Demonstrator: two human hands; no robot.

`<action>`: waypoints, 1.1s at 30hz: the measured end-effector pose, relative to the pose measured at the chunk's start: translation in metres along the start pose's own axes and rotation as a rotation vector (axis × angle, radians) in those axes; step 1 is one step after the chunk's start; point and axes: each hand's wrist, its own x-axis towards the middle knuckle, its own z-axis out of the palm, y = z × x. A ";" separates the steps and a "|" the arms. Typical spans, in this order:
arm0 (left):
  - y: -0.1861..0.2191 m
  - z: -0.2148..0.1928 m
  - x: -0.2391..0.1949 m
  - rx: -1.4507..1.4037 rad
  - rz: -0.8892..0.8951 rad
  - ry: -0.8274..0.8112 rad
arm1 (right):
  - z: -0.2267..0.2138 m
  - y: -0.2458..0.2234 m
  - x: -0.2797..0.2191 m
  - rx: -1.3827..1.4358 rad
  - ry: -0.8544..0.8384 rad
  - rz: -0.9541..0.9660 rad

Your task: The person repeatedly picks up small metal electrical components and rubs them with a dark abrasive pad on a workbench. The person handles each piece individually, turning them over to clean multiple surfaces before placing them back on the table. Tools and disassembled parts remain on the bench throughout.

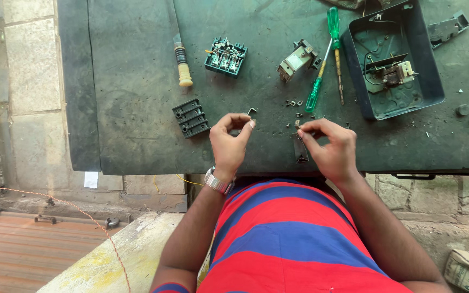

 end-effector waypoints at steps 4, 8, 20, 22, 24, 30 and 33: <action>-0.013 0.009 0.027 0.382 0.214 -0.073 | 0.020 0.017 0.022 -0.277 -0.092 -0.197; -0.005 0.032 0.062 0.638 0.281 -0.113 | 0.048 0.023 0.051 -0.432 -0.090 -0.320; -0.007 -0.014 0.064 0.496 0.408 -0.098 | 0.001 0.029 0.001 -0.352 0.035 -0.226; -0.006 -0.025 0.050 0.505 0.364 -0.102 | -0.009 0.031 -0.012 -0.355 0.055 -0.186; -0.005 -0.029 0.033 0.557 0.383 -0.121 | -0.016 0.032 -0.022 -0.341 0.064 -0.149; -0.008 -0.019 0.006 0.688 0.306 -0.182 | -0.011 0.029 -0.024 -0.301 0.074 -0.120; -0.013 -0.016 0.006 0.689 0.317 -0.164 | -0.009 0.028 -0.020 -0.266 0.057 -0.137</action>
